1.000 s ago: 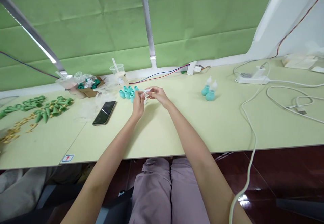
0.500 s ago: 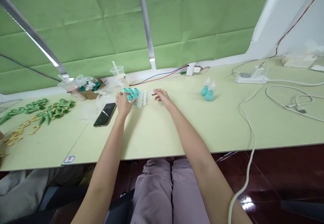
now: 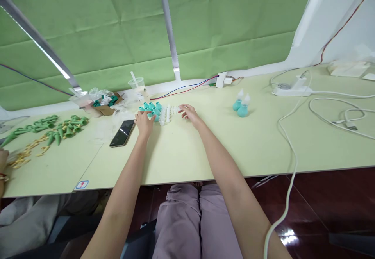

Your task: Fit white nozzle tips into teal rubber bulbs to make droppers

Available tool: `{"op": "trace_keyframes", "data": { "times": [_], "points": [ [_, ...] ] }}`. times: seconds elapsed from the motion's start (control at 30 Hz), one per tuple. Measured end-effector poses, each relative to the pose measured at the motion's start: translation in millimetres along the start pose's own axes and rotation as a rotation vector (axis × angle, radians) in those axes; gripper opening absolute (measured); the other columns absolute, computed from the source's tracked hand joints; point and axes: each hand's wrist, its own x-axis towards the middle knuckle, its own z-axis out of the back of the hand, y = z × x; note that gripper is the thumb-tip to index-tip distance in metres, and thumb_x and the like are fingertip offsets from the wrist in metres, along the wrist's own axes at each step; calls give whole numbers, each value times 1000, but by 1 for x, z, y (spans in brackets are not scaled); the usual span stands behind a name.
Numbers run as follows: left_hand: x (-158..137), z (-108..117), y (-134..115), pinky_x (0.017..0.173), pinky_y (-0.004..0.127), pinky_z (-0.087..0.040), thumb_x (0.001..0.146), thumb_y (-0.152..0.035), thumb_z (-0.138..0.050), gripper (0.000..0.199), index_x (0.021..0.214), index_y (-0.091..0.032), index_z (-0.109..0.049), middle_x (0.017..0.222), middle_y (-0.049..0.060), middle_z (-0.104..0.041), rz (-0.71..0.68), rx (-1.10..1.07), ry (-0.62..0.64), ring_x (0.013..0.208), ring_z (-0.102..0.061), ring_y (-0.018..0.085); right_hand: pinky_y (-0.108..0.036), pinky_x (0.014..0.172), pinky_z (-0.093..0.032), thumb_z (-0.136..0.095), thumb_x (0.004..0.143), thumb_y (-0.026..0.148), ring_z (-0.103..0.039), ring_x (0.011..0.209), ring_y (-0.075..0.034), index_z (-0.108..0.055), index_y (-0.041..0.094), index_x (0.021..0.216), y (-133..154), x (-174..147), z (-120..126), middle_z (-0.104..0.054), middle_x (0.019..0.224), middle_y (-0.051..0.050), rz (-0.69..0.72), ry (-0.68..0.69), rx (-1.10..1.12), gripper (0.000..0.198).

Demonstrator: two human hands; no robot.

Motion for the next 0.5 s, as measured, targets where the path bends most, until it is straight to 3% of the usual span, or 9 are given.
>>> {"op": "trace_keyframes", "data": {
  "times": [0.23, 0.33, 0.5],
  "points": [
    [3, -14, 3, 97, 52, -30, 72, -28, -65, 20, 90, -21, -60, 103, 10, -62, 47, -309, -41, 110, -47, 32, -16, 41, -29, -68, 66, 49, -49, 51, -5, -57, 19, 89, -3, 1, 1, -62, 77, -2, 50, 41, -1, 38],
    [8, -17, 2, 98, 46, -33, 73, -28, -64, 20, 90, -20, -59, 97, 8, -65, 83, -637, -98, 104, -55, 26, -16, 42, -30, -70, 65, 48, -50, 52, -5, -56, 20, 90, -4, 1, 1, -62, 76, -1, 76, 56, 2, 40],
    [18, -13, 0, 86, 29, -45, 77, -37, -58, 29, 100, -18, -56, 100, 7, -64, 256, -1235, -163, 96, -60, 17, -16, 45, -33, -68, 66, 43, -53, 56, -6, -53, 21, 88, -2, -2, 0, -64, 79, -1, 49, 115, 1, 34]
  ]
}}
